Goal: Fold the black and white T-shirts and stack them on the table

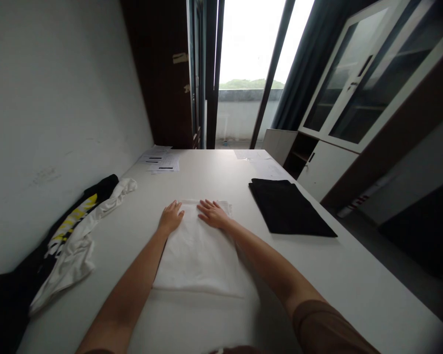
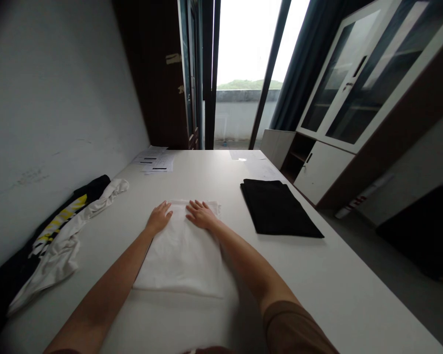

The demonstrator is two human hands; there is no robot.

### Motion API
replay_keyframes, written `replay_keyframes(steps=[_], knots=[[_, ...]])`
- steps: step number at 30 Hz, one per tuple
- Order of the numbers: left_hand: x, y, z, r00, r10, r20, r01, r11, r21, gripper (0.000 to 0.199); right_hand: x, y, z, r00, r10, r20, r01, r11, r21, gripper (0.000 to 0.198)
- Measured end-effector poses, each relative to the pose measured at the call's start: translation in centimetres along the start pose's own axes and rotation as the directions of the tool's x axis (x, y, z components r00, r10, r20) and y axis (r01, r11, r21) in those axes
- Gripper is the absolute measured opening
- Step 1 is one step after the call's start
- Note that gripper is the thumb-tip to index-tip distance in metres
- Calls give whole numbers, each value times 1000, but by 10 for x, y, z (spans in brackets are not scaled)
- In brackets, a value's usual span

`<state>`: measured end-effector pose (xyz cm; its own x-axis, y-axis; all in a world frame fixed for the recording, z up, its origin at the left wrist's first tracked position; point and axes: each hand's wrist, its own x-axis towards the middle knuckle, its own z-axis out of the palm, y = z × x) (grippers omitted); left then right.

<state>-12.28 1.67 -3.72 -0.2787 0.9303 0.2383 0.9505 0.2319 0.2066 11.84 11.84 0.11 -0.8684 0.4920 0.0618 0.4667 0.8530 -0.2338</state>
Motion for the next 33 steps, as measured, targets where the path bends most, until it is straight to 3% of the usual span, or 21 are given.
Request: replay_keyframes(steps=[5, 12, 15, 17, 20, 23, 26, 30, 33], knots=[[-2, 4, -6, 1000, -8, 24, 8, 1000, 19, 52, 7, 13, -7, 990, 140, -25, -141, 990, -31, 67], [-6, 23, -24, 999, 18, -36, -16, 998, 55, 49, -34, 13, -3, 999, 15, -52, -16, 1000, -26, 71], [-15, 47, -26, 984, 170, 55, -171, 985, 18, 53, -56, 33, -2, 988, 129, -90, -132, 991, -26, 66], [-24, 65, -23, 939, 301, 165, -298, 954, -44, 59, -66, 46, -5, 967, 228, -115, -232, 972, -24, 62], [-35, 82, -15, 902, 361, 236, -355, 932, -69, 63, -72, 53, -9, 948, 282, -149, -289, 957, -24, 62], [-36, 82, -11, 919, 326, 222, -326, 945, -34, 63, -72, 39, -7, 972, 168, -165, -175, 984, -32, 67], [-27, 66, -11, 941, 268, 208, -276, 961, 8, 63, -69, 24, -2, 992, 66, -111, -68, 998, -16, 72], [-15, 26, -15, 981, 44, 188, -63, 993, 95, 63, -66, 32, 0, 983, 174, -53, -174, 985, 0, 73], [-10, -4, -20, 980, -173, 97, 156, 974, 162, 65, -67, 50, -5, 948, 308, -81, -310, 951, -11, 73]])
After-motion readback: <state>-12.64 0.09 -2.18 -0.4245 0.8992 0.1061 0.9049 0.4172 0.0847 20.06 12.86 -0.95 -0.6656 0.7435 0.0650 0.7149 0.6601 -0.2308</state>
